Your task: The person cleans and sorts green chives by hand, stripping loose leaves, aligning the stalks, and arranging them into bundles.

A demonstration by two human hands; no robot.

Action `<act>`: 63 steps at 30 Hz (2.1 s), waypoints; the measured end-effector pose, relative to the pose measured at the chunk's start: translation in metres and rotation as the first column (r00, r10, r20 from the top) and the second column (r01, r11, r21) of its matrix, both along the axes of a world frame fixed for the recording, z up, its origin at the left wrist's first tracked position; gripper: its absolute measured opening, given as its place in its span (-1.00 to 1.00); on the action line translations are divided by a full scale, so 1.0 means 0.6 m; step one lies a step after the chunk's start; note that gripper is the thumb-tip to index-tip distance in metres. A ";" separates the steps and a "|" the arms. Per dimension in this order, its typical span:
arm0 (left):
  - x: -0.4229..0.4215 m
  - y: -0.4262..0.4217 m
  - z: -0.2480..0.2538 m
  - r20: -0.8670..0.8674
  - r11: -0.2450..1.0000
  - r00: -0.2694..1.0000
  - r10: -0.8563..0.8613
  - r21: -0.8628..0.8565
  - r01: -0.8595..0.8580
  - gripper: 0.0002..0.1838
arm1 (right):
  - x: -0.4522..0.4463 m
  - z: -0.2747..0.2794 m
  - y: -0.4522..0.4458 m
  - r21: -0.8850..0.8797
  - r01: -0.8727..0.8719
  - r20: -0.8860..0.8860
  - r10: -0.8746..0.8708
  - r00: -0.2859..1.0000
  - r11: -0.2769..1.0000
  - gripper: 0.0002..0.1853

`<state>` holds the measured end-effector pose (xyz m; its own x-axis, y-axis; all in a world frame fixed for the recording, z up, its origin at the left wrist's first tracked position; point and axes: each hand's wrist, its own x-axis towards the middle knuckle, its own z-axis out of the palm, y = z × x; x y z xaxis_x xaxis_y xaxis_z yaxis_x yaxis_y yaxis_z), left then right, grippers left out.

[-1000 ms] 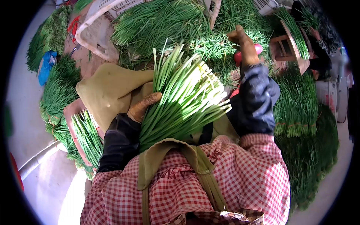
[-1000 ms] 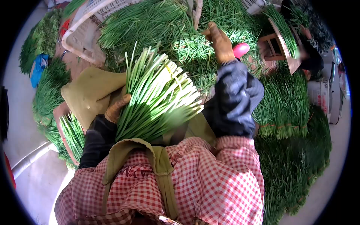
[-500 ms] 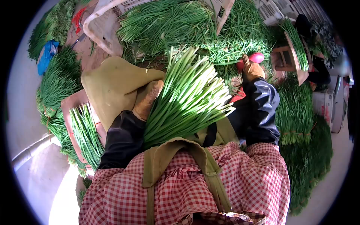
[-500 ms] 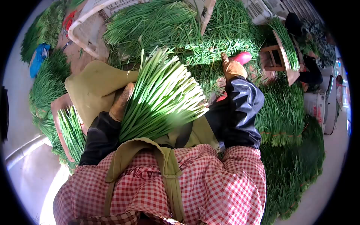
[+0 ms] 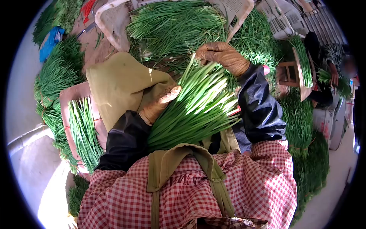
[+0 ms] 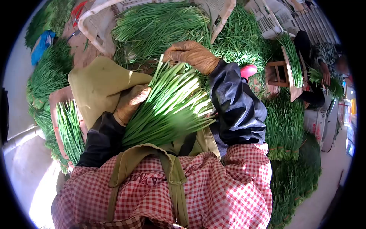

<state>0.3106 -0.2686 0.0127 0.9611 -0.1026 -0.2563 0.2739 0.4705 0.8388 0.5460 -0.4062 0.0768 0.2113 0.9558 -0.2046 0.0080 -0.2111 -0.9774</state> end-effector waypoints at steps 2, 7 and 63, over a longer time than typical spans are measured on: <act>-0.012 0.008 -0.030 0.026 0.996 0.998 -0.059 0.070 0.058 -0.67 | -0.012 0.004 0.001 0.004 0.046 -0.019 -0.046 0.999 0.999 -0.77; -0.016 -0.011 0.010 -0.110 0.996 0.992 0.066 -0.047 -0.072 -0.15 | -0.004 -0.019 -0.023 0.018 0.254 0.080 -0.255 0.964 0.967 -0.85; 0.005 -0.023 0.044 -0.200 0.928 0.975 0.093 0.371 -0.013 -0.53 | 0.078 0.004 -0.031 -0.345 0.310 0.849 0.154 0.506 0.886 -0.60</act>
<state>0.3134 -0.2822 0.0394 0.8825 0.0863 -0.4624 0.4457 0.1605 0.8807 0.5928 -0.4249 0.0793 0.5676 0.7898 -0.2323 0.7256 -0.6133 -0.3121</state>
